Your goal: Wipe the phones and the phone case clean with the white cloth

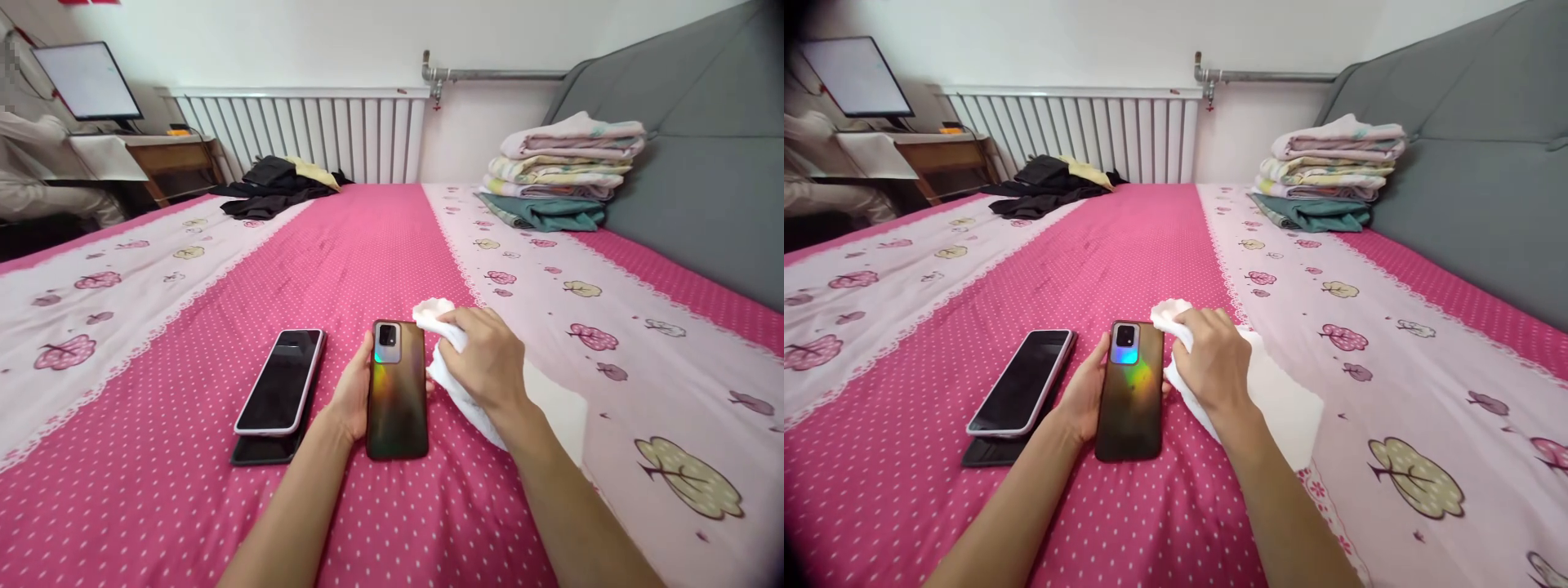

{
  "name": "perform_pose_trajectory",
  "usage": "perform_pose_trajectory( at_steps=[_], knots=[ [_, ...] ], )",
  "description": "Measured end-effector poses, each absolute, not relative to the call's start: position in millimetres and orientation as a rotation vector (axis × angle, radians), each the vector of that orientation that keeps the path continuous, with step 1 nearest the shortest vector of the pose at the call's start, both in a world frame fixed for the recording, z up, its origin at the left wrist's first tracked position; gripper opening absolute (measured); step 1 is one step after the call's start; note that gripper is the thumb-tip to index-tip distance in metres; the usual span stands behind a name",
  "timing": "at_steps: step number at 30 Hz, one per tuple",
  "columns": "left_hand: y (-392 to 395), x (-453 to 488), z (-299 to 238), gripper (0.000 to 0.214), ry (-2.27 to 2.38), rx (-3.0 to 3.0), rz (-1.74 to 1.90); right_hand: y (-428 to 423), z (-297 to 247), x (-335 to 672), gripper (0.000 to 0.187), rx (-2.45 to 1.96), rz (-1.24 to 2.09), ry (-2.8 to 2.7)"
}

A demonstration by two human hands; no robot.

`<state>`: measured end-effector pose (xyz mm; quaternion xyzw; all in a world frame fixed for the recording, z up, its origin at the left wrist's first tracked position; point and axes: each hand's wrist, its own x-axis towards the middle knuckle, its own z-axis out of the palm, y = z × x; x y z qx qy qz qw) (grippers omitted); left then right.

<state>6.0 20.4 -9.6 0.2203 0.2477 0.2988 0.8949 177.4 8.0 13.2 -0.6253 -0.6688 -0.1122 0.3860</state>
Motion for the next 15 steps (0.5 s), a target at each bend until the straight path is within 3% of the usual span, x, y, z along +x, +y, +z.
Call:
perform_pose_trajectory(
  at_steps=[7,11,15],
  knots=[
    [12.3,-5.0,3.6,0.073,0.546,0.405,0.669,6.5,9.6,168.0,0.026,-1.587,-0.316,-1.820],
    [12.7,-12.6,10.4,0.075,0.531,0.398,0.797,8.0,10.7,168.9,0.021,-1.553,-0.211,-1.745],
    [11.5,-15.9,10.6,0.074,0.436,0.398,0.902,8.5,11.7,166.6,0.028,-1.500,-0.101,-1.747]
  ],
)
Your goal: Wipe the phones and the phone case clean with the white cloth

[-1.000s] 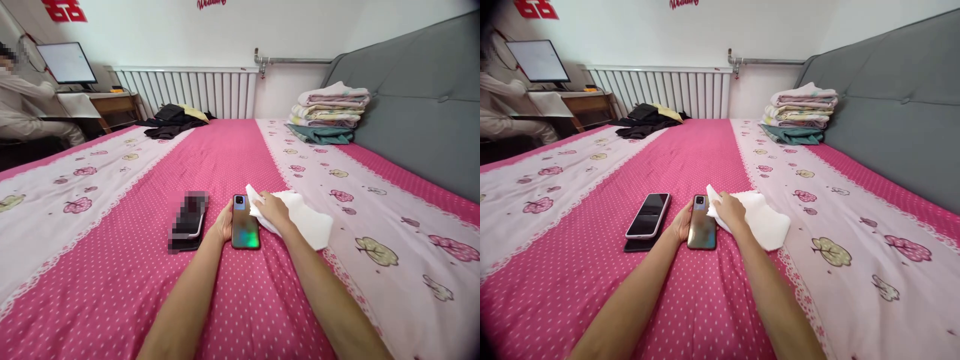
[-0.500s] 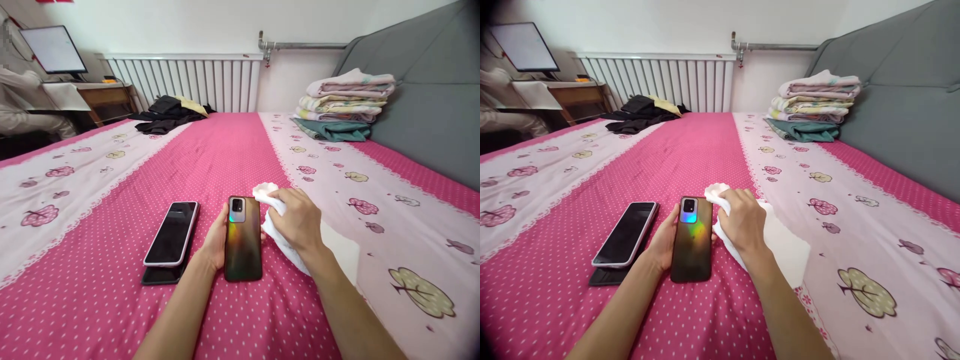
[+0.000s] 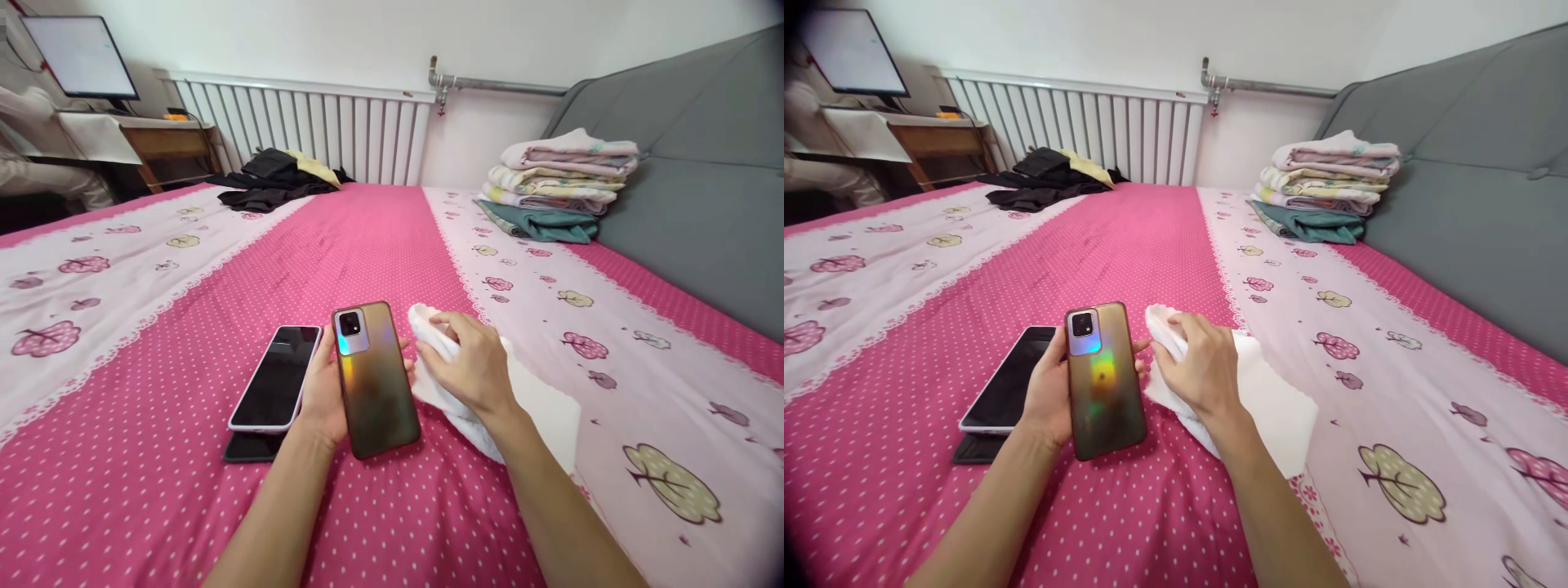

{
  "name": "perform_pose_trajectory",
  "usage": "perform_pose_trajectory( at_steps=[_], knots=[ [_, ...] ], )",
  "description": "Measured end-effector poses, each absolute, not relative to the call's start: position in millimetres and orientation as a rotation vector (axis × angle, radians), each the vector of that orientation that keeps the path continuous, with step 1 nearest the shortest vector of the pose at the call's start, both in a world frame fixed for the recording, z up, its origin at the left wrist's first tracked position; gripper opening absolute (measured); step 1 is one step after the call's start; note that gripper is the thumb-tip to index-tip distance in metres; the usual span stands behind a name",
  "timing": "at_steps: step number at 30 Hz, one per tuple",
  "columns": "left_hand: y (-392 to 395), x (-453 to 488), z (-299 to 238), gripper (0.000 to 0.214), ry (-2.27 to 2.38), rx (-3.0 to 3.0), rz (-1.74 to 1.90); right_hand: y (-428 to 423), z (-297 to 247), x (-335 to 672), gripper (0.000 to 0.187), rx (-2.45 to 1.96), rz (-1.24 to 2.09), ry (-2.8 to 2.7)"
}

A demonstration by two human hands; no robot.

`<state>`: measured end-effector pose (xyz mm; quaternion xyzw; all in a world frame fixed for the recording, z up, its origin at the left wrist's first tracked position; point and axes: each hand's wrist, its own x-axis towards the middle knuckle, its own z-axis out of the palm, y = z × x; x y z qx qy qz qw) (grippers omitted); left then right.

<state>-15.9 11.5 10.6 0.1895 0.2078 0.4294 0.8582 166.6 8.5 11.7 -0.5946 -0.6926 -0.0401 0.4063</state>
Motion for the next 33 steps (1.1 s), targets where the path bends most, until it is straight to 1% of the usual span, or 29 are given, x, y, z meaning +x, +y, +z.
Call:
perform_pose_trajectory(
  at_steps=[5,6,8,11,18,21,24,27,30,33],
  knots=[
    [9.6,-20.4,11.8,0.069,0.315,0.381,0.880,3.5,18.0,164.5,0.045,-1.502,0.219,-1.807],
    [9.9,-21.4,11.8,0.068,0.318,0.369,0.881,1.9,20.4,166.0,0.044,-1.503,0.294,-1.812],
    [11.1,-22.7,10.9,0.068,0.344,0.347,0.885,-1.0,25.7,171.9,0.037,-1.514,0.431,-1.799],
    [13.3,-23.2,7.7,0.072,0.414,0.347,0.885,-4.0,32.1,185.5,0.029,-1.535,0.540,-1.805],
    [15.7,-23.3,2.7,0.075,0.467,0.377,0.884,-4.6,33.7,201.9,0.027,-1.522,0.538,-1.899],
    [15.4,-22.9,3.2,0.075,0.466,0.378,0.890,-5.8,36.7,195.8,0.024,-1.408,0.475,-1.925],
    [14.8,-21.9,4.4,0.075,0.459,0.370,0.888,-9.1,41.3,187.5,0.033,-1.217,0.453,-2.013],
    [14.8,-21.4,4.9,0.073,0.440,0.355,0.883,-12.7,43.4,180.9,0.040,-1.154,0.493,-2.129],
    [15.0,-21.6,4.5,0.072,0.427,0.353,0.875,-14.1,42.2,178.8,0.035,-1.202,0.475,-2.180],
    [14.9,-21.9,3.7,0.075,0.447,0.368,0.870,-14.7,42.4,181.4,0.028,-1.238,0.446,-2.157]
  ],
)
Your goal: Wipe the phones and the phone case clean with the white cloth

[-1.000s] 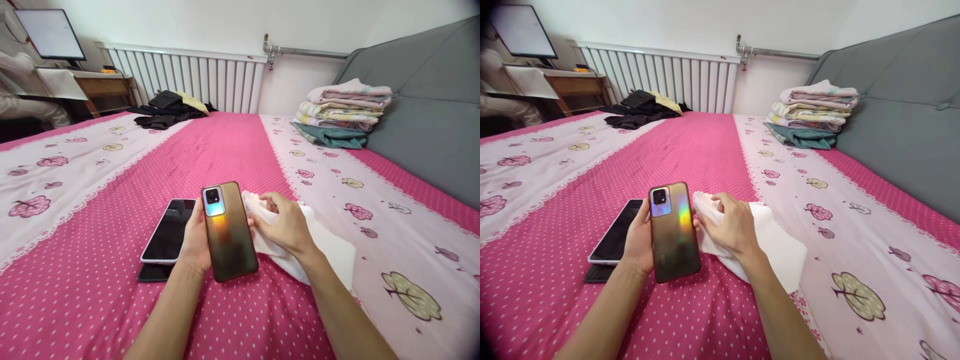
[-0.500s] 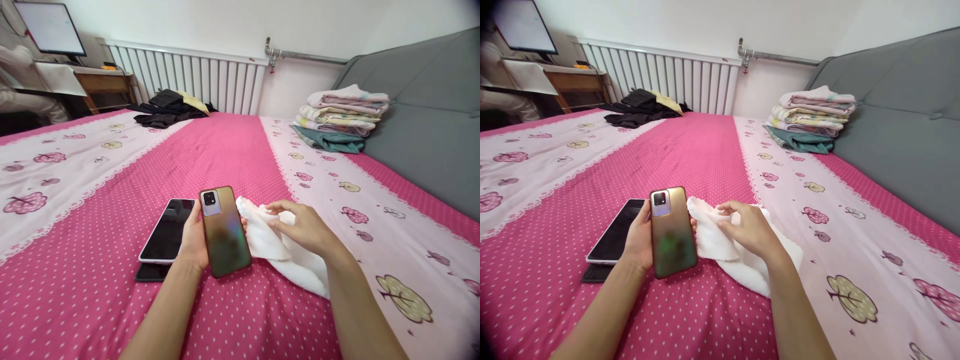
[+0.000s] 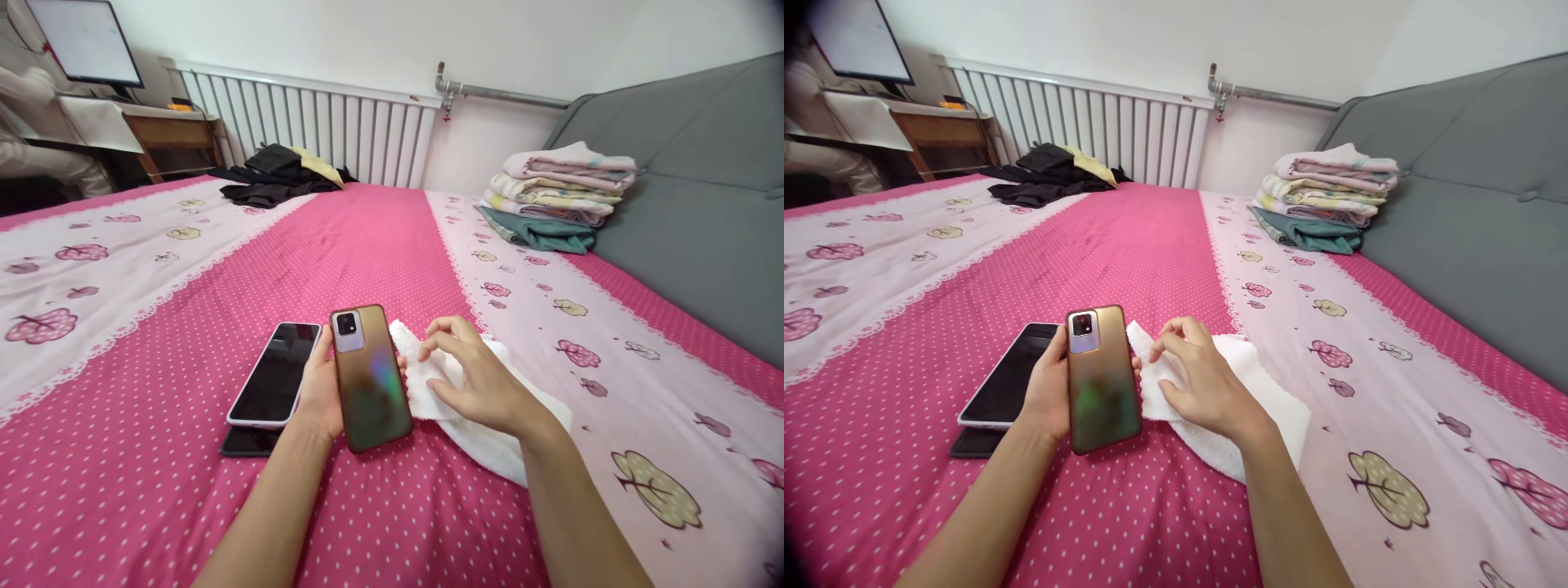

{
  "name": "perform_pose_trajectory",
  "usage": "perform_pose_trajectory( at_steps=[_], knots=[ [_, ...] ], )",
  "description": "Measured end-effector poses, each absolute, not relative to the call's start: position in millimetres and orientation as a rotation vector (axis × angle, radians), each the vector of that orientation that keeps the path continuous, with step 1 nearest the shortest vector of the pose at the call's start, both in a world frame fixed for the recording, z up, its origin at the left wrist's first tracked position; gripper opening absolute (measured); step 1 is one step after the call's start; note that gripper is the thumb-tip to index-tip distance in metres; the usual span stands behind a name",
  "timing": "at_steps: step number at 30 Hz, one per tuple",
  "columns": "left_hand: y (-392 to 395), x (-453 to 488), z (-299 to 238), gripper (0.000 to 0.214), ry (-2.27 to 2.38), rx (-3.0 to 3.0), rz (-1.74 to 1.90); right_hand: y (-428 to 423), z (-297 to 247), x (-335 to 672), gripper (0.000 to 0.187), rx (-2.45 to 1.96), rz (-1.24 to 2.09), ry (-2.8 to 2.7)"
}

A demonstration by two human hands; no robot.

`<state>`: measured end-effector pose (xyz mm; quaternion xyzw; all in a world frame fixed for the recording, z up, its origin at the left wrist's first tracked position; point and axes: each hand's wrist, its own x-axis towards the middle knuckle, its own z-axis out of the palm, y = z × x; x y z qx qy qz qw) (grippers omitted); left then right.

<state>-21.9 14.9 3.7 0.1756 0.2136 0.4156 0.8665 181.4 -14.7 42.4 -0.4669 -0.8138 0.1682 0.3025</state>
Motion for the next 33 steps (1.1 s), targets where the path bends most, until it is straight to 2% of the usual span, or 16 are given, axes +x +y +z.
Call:
perform_pose_trajectory(
  at_steps=[7,12,14,20,23,30,33],
  knots=[
    [14.8,-20.7,3.2,0.073,0.445,0.369,0.840,-20.7,47.7,184.0,0.021,-1.277,0.691,-2.264],
    [15.3,-18.0,3.6,0.072,0.420,0.343,0.857,-23.1,40.1,178.5,0.044,-1.462,0.679,-2.231],
    [16.0,-17.8,2.3,0.073,0.419,0.350,0.870,-22.8,36.5,176.4,0.040,-1.515,0.631,-2.242],
    [17.6,-18.2,0.8,0.074,0.434,0.349,0.893,-16.5,36.9,183.1,0.009,-1.503,0.502,-2.255],
    [16.7,-16.9,3.0,0.073,0.460,0.333,0.911,-11.5,39.7,196.9,0.012,-1.503,0.366,-2.145],
    [15.5,-15.8,6.2,0.072,0.516,0.336,0.935,-9.9,47.6,218.1,0.026,-1.541,-0.251,-1.518],
    [15.9,-16.5,4.6,0.070,0.515,0.361,0.947,-11.5,50.3,218.2,0.028,-1.483,-0.340,-1.378]
  ],
)
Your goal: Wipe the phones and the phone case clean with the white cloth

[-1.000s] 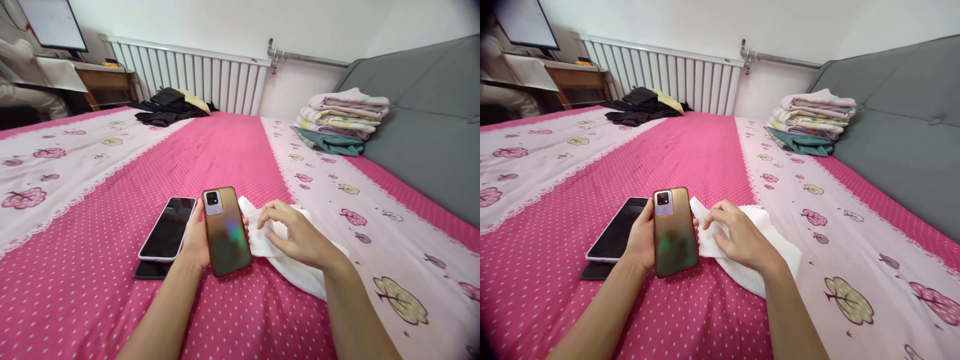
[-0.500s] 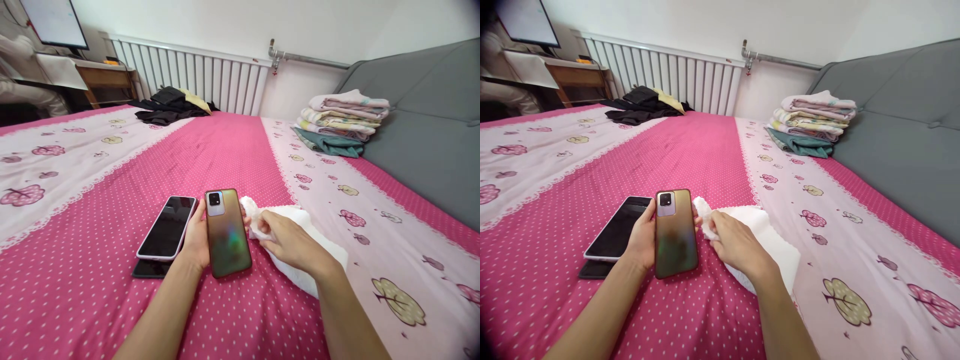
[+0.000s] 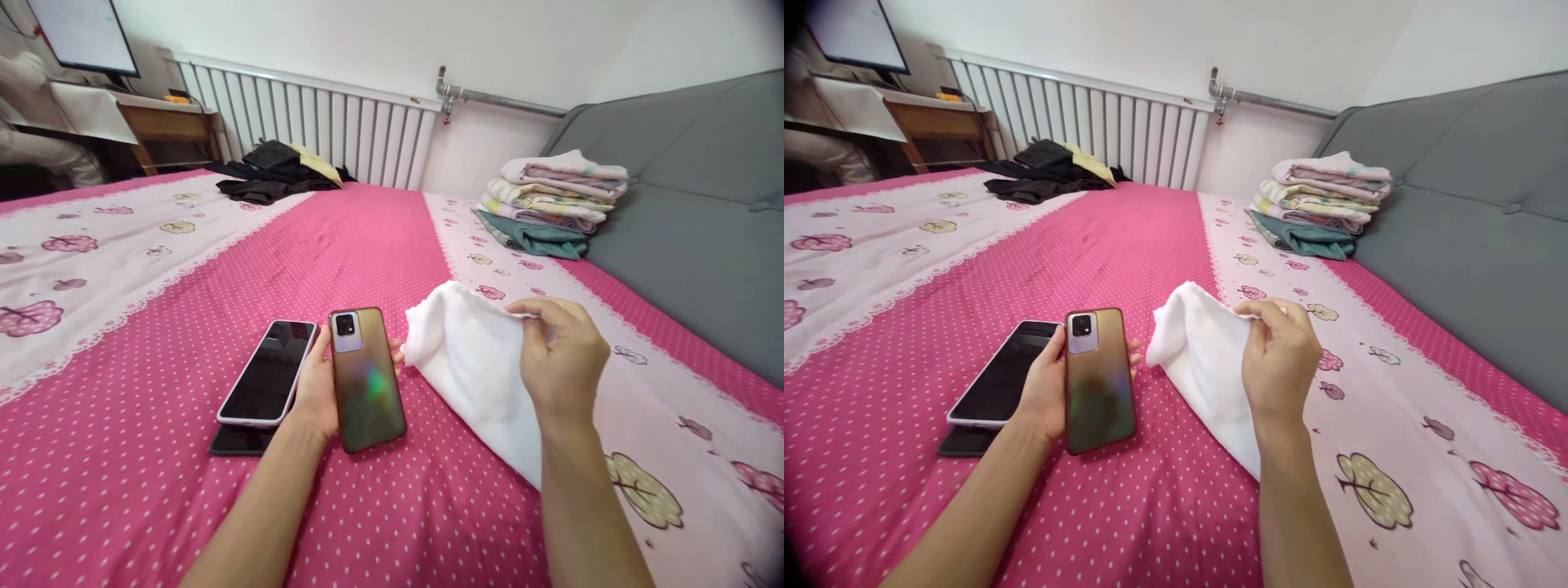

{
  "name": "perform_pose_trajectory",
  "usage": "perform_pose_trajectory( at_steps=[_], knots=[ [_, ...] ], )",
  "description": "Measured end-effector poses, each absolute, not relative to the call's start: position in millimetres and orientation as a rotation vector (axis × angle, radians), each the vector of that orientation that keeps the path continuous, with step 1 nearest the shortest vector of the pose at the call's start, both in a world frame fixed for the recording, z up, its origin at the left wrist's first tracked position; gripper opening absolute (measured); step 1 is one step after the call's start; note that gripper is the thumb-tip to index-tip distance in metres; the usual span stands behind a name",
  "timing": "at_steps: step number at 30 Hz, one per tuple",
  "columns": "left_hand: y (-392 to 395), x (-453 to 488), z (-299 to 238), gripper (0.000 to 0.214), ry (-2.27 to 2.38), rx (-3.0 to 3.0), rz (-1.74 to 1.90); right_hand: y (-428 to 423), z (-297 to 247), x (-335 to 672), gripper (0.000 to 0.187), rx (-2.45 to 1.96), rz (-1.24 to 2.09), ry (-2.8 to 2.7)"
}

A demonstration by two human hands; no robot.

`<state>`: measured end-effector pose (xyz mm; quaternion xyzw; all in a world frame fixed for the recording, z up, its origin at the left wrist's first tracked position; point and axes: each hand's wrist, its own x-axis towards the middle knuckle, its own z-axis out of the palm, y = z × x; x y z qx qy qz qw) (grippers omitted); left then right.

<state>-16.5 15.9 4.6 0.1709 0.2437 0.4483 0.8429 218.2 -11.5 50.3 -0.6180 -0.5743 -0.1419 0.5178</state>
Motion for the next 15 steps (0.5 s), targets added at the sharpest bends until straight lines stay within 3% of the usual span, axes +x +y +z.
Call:
perform_pose_trajectory(
  at_steps=[7,15],
  knots=[
    [12.5,-16.2,4.2,0.071,0.333,0.360,0.979,-6.8,41.2,220.5,0.021,-1.528,-0.048,-1.286],
    [7.9,-20.3,4.9,0.070,0.138,0.389,0.900,-3.4,37.9,201.3,0.015,-1.533,0.342,-1.603]
  ],
)
